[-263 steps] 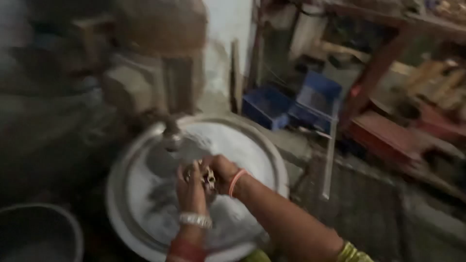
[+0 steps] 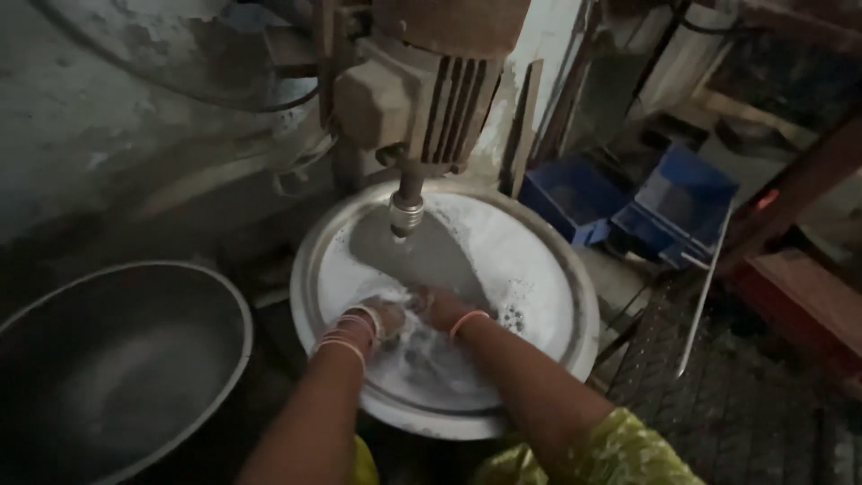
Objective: The person washes small metal components in soapy water and places them on a drying rack.
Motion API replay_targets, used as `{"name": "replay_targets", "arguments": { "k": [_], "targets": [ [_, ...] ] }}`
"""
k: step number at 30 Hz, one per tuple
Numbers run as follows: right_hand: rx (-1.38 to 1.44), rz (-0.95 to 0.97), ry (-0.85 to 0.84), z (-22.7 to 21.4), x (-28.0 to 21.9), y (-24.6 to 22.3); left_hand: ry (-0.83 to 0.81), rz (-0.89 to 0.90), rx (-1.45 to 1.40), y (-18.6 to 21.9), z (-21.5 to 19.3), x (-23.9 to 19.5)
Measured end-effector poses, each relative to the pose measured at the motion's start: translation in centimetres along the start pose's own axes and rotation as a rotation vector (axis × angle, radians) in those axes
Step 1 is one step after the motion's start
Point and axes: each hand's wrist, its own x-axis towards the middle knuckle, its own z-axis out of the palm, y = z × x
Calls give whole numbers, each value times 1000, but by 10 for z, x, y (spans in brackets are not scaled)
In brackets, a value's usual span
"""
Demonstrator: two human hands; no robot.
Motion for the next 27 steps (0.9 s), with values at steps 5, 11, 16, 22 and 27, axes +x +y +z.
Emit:
{"name": "replay_targets", "arguments": {
  "k": [5,11,16,22,27],
  "targets": [
    [21,92,-67,-55,-40,-61,52,-2,-46,-59,48,46],
    [734,73,-343,-127,-94,-109,446,-538,-1470,213,-48,-95],
    [974,-359,-508,-149,-121,-141,417,-539,-2039,226,-45,-106],
    [678,-376,3,-144,-162,-175,431,-437,-2121,251,-57,-123],
    [540,-210,206,-133,-170,-185,325,-487,-2229,247,-51,-123]
  ]
}}
